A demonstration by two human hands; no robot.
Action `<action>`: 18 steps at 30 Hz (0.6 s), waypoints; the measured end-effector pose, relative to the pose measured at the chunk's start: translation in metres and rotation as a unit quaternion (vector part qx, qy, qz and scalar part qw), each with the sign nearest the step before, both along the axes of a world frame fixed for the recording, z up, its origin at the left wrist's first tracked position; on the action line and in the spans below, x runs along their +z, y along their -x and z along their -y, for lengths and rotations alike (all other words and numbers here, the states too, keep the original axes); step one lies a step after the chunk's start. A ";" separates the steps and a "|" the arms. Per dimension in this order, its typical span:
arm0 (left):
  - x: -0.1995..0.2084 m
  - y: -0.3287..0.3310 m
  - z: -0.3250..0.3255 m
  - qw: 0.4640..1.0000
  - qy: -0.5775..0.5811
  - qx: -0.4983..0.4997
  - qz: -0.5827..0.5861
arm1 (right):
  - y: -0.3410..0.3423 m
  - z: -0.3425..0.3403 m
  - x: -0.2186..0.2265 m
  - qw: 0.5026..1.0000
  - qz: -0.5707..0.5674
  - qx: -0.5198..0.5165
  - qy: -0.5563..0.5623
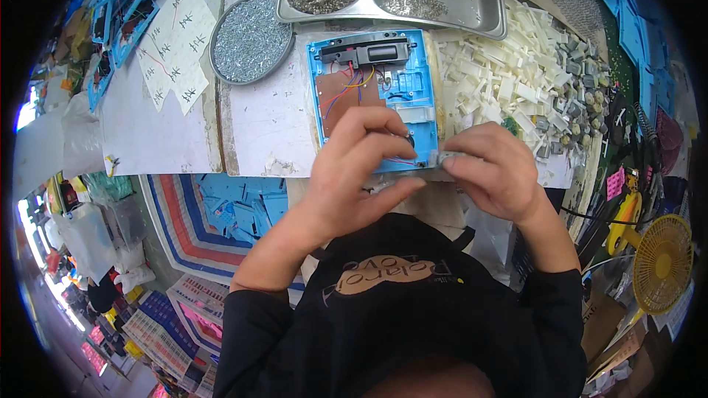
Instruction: Assembling components and soldering wires for an electronic device.
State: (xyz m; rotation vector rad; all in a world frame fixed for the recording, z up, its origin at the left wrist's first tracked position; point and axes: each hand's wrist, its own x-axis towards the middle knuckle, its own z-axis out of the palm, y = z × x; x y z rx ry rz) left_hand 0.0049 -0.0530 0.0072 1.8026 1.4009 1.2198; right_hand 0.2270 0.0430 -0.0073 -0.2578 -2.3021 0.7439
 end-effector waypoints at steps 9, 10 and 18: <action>-0.023 -0.003 -0.038 0.951 -0.076 0.054 -0.296 | -0.002 -0.020 -0.004 0.976 0.025 -0.162 0.142; -0.026 0.001 -0.036 0.951 -0.083 0.038 -0.295 | 0.002 -0.019 -0.004 0.966 0.024 -0.176 0.187; -0.004 0.018 0.019 0.973 -0.031 0.018 -0.227 | 0.039 -0.040 -0.011 0.980 0.113 -0.146 0.070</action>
